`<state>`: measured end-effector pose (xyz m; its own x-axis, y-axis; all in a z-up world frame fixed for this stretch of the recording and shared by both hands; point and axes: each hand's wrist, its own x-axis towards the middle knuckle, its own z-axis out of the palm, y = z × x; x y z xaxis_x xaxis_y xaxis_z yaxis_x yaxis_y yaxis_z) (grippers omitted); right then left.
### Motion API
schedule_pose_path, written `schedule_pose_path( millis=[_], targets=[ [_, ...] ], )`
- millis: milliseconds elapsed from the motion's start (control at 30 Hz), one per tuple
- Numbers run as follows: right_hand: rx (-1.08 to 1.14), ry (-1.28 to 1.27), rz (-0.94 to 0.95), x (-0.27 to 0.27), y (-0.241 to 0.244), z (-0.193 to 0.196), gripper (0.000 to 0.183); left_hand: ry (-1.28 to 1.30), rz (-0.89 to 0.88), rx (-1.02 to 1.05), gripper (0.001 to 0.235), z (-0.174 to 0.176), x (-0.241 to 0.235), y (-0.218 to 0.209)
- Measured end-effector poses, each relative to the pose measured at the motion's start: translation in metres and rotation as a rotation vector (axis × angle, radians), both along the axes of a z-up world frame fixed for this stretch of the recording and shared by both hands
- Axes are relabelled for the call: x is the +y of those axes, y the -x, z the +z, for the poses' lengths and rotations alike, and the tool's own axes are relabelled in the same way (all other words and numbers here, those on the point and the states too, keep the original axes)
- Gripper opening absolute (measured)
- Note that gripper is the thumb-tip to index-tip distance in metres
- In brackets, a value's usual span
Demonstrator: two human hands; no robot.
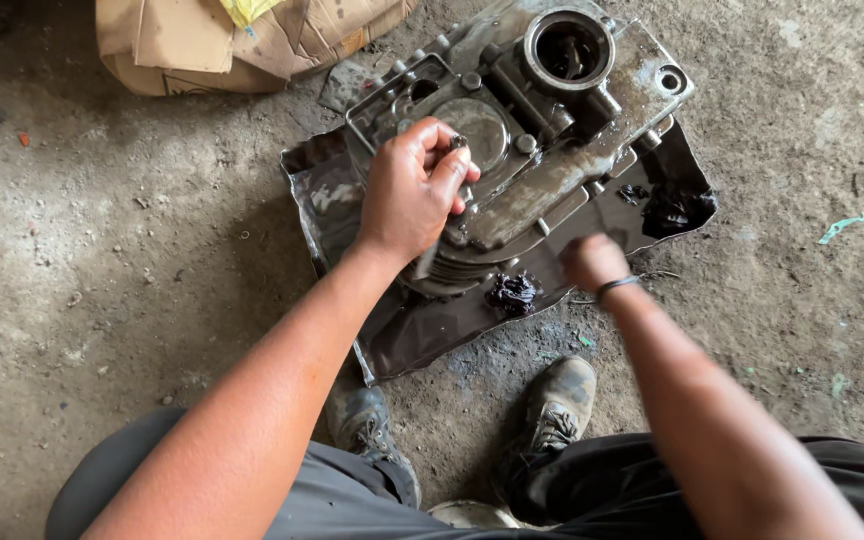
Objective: The person scrubs a greasy engine part with a wire brush and then scrapes the inside of a cylindrical opening with a metal tool. The part rests on a metal sheet on the floor.
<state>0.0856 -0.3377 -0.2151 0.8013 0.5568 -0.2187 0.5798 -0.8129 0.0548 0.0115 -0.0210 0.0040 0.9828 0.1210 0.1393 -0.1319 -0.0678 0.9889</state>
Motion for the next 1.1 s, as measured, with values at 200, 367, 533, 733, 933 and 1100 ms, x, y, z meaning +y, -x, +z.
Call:
schedule_pose_path(
  millis=[200, 367, 533, 733, 933, 1100],
  targets=[
    [0.334, -0.104, -0.313, 0.07, 0.056, -0.089, 0.026, -0.041, -0.026, 0.006, 0.011, 0.001, 0.002, 0.001],
    [0.454, -0.021, -0.346, 0.079, 0.066, -0.058, 0.03, 0.042, -0.065, 0.065, 0.01, 0.001, 0.006, 0.003],
    [0.337, -0.021, -0.547, 0.055, 0.022, -0.051, 0.033, 0.101, -0.093, 0.109, 0.012, 0.001, 0.012, 0.0],
    [0.312, 0.046, -0.478, 0.034, 0.023, -0.109, 0.038, 0.102, -0.095, 0.108, 0.013, 0.004, 0.014, -0.001],
    [0.518, -0.08, -0.457, 0.046, -0.003, -0.125, 0.035, 0.048, -0.091, 0.106, 0.014, 0.007, 0.015, 0.0],
    [0.337, -0.03, -0.652, 0.044, 0.008, -0.083, 0.033, 0.03, -0.091, 0.115, 0.015, 0.009, 0.014, 0.0]
  ],
)
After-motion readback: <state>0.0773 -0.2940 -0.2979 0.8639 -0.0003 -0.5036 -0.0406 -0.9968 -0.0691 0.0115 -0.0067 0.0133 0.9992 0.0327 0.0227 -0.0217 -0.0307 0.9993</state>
